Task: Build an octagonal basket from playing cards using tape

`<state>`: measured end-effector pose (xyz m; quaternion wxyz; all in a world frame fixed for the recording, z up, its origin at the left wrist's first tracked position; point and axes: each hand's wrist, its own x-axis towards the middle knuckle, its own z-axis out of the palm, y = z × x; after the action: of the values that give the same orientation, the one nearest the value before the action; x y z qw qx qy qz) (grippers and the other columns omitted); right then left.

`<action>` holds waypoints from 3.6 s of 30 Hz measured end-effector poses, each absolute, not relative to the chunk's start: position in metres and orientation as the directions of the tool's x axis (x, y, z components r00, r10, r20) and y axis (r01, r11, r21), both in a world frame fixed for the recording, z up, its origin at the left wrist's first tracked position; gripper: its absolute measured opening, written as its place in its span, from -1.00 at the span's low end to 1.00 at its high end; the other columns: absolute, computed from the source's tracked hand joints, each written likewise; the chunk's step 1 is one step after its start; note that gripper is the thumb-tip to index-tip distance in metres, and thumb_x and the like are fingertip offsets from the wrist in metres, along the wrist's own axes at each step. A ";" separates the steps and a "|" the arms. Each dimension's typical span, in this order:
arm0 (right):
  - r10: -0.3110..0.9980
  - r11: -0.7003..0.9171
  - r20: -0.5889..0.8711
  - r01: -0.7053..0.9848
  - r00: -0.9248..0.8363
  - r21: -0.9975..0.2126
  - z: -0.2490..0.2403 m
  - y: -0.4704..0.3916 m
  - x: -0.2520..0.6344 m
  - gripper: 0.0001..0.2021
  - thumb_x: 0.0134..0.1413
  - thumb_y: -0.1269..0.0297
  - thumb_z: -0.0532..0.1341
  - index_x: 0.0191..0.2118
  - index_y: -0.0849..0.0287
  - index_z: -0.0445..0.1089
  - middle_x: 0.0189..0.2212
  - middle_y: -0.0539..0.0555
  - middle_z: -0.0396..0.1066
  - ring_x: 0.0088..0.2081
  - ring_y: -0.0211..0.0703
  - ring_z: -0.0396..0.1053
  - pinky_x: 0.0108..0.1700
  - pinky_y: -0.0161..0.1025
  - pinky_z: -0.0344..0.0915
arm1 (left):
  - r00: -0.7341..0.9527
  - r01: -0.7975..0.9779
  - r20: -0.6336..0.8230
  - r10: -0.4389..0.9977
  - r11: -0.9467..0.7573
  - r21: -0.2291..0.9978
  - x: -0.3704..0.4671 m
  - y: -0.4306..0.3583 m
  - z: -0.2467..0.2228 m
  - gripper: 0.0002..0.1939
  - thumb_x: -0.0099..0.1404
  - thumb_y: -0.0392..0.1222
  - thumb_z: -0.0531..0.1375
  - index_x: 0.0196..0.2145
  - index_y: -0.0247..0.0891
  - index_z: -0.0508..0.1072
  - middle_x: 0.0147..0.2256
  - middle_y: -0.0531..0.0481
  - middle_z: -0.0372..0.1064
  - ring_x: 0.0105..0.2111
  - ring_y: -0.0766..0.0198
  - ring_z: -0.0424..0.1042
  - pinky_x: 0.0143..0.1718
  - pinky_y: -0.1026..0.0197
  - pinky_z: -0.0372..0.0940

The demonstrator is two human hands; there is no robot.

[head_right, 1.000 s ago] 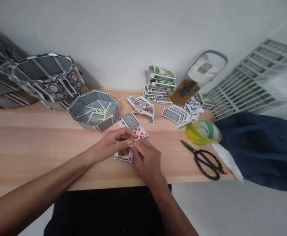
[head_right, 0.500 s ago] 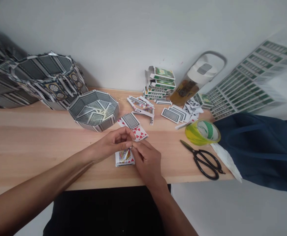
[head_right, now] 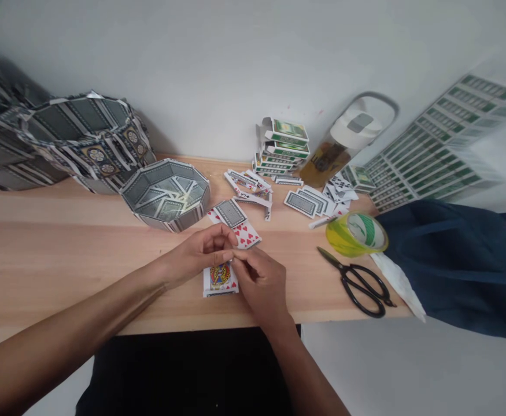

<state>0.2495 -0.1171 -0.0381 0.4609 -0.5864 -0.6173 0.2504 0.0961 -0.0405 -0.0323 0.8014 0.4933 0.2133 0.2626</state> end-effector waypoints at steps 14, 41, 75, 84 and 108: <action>0.916 0.151 0.339 0.600 0.214 -0.786 -0.038 -0.118 0.249 -0.89 0.16 0.30 0.19 -0.36 0.11 0.45 -0.47 -0.05 0.42 -0.46 -0.27 0.31 -0.38 -0.31 0.23 | 0.710 0.107 -0.178 0.682 0.145 0.984 0.098 -0.039 -0.020 -0.55 0.21 0.16 0.19 -0.52 -0.33 0.39 -0.51 0.07 0.25 -0.53 0.40 0.19 -0.55 0.34 0.09; 0.993 0.085 0.107 0.363 0.040 -0.928 -0.040 -0.112 0.255 -0.63 0.31 0.10 -0.03 -0.52 0.13 0.13 -0.59 -0.08 0.08 -0.51 -0.28 0.09 -0.48 -0.33 0.07 | 0.579 0.175 0.273 0.768 -0.444 0.879 0.098 -0.050 -0.029 -0.65 0.34 0.01 0.12 -0.49 -0.27 0.42 -0.50 0.03 0.39 -0.49 0.35 0.31 -0.40 0.29 0.16; 0.973 0.091 0.013 0.327 -0.231 -0.941 -0.029 -0.107 0.273 -0.76 0.31 0.19 0.02 -0.33 0.13 0.35 -0.40 -0.03 0.37 -0.34 -0.24 0.29 -0.28 -0.31 0.17 | 0.645 0.245 0.519 0.561 -0.794 0.556 0.093 -0.055 -0.038 -0.74 0.40 -0.05 0.05 -0.36 -0.27 0.32 -0.46 0.07 0.34 -0.44 0.35 0.33 -0.39 0.31 0.18; 0.965 0.029 -0.061 0.332 -0.256 -0.943 -0.027 -0.108 0.275 -0.77 0.29 0.19 0.05 -0.35 0.13 0.34 -0.40 -0.04 0.36 -0.32 -0.23 0.29 -0.24 -0.31 0.19 | 0.706 0.187 0.511 0.490 -0.825 0.533 0.090 -0.057 -0.035 -0.79 0.42 -0.15 0.03 -0.30 -0.28 0.37 -0.49 0.09 0.29 -0.50 0.39 0.25 -0.45 0.33 0.13; 0.974 -0.012 0.080 0.398 0.214 -0.917 -0.041 -0.122 0.253 -0.71 0.29 0.09 0.01 -0.39 0.11 0.26 -0.51 -0.06 0.25 -0.45 -0.23 0.18 -0.41 -0.30 0.10 | 0.605 0.264 0.182 0.775 -0.410 0.873 0.092 -0.046 -0.026 -0.69 0.35 -0.05 0.08 -0.43 -0.31 0.39 -0.57 0.11 0.26 -0.55 0.39 0.16 -0.50 0.32 0.02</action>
<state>0.2531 -0.1222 -0.0408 0.4504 -0.6356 -0.5397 0.3192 0.0918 -0.0459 -0.0257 0.4308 0.7854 0.3307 0.2970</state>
